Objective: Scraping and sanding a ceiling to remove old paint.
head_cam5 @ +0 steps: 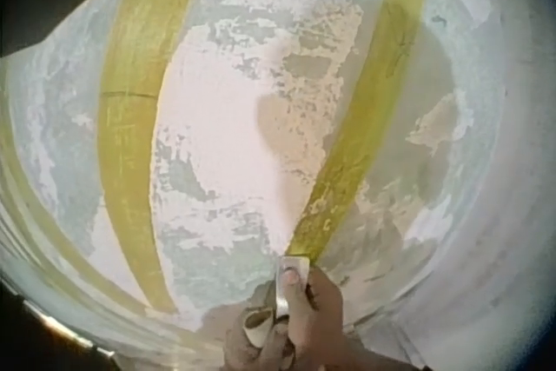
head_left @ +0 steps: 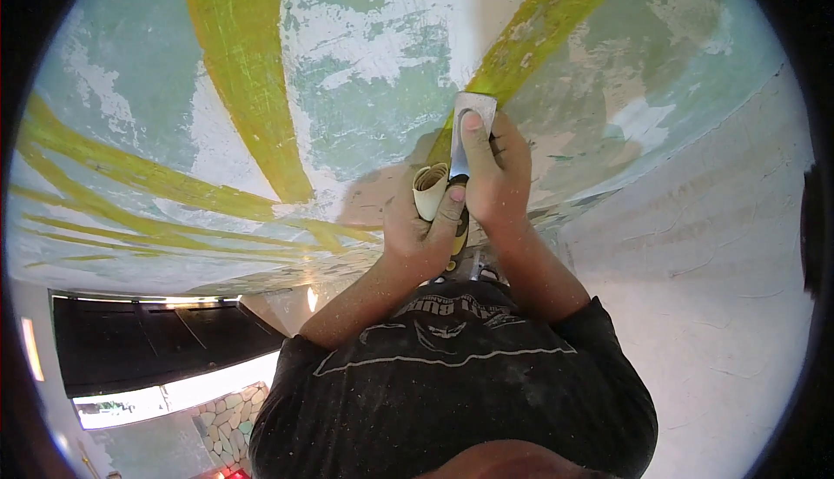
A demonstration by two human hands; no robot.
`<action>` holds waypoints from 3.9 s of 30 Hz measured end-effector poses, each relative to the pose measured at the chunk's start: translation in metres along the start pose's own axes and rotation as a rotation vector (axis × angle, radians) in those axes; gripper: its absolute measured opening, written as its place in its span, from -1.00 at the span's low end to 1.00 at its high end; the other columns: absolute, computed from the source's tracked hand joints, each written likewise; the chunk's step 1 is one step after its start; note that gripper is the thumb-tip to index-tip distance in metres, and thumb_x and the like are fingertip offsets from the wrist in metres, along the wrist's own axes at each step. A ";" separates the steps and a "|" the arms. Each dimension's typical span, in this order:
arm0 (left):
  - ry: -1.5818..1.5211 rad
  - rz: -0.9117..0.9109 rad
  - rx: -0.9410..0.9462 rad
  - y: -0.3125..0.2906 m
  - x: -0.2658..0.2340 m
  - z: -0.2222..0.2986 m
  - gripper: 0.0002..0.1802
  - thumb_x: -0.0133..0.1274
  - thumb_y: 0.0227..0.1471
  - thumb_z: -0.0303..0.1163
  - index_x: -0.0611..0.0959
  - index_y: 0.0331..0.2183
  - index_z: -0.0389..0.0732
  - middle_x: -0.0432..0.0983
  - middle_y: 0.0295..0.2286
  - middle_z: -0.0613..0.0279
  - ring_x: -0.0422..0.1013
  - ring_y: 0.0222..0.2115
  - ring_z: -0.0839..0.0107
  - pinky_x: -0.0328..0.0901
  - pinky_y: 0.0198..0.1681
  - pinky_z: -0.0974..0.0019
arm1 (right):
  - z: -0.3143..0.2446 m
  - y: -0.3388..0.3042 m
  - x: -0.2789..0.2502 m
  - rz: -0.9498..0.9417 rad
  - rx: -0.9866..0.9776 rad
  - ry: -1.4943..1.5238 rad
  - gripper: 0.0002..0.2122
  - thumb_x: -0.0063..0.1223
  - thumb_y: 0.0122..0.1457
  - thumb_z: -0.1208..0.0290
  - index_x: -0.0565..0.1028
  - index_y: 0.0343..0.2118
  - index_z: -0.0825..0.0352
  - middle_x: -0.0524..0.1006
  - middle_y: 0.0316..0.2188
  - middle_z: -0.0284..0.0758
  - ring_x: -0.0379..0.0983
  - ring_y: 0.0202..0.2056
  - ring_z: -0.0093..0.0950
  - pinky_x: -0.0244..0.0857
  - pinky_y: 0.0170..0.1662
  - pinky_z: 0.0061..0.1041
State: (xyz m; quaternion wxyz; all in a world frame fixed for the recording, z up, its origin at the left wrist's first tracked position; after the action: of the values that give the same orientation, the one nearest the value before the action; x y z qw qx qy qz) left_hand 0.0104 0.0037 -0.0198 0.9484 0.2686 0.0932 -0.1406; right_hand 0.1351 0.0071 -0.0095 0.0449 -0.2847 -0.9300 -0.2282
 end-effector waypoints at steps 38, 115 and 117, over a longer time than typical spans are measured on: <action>-0.258 -0.117 -0.087 0.011 0.009 0.010 -0.73 -0.02 0.10 -0.52 0.45 -0.13 -0.35 0.51 -0.34 0.04 0.48 -0.36 0.30 0.36 -0.31 0.30 | -0.023 0.010 -0.001 -0.004 0.151 -0.029 -0.74 -0.07 0.32 0.26 0.48 -0.33 0.40 0.39 -0.53 -0.56 0.19 -0.47 -0.78 0.06 -0.44 -0.73; -0.390 -0.344 -0.241 0.016 0.006 0.006 -0.74 -0.04 0.11 -0.52 0.37 -0.15 -0.39 0.47 -0.43 0.03 0.45 -0.43 0.28 0.33 -0.35 0.28 | -0.035 0.011 -0.001 -0.008 0.157 -0.136 -0.71 0.00 0.30 0.25 0.49 -0.43 0.42 0.41 -0.64 -0.52 0.21 -0.54 -0.78 0.09 -0.52 -0.68; -0.374 -0.296 -0.137 0.020 0.011 0.000 -0.74 -0.03 0.12 -0.50 0.37 -0.15 -0.38 0.47 -0.44 0.03 0.45 -0.44 0.28 0.33 -0.36 0.28 | -0.034 0.014 0.001 -0.003 0.135 -0.100 -0.70 0.00 0.30 0.25 0.50 -0.43 0.42 0.41 -0.63 -0.51 0.21 -0.53 -0.78 0.09 -0.52 -0.68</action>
State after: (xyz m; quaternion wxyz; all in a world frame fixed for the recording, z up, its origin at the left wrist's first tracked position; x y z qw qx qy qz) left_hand 0.0269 0.0180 -0.0127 0.9342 0.1564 -0.0363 -0.3186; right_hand 0.1408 0.0028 0.0266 0.0171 -0.2908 -0.9447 -0.1505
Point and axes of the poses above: each hand's wrist, its own y-axis towards the middle knuckle, its own x-axis out of the palm, z = x × y, the point moved 2 cm from there along y, towards the middle knuckle
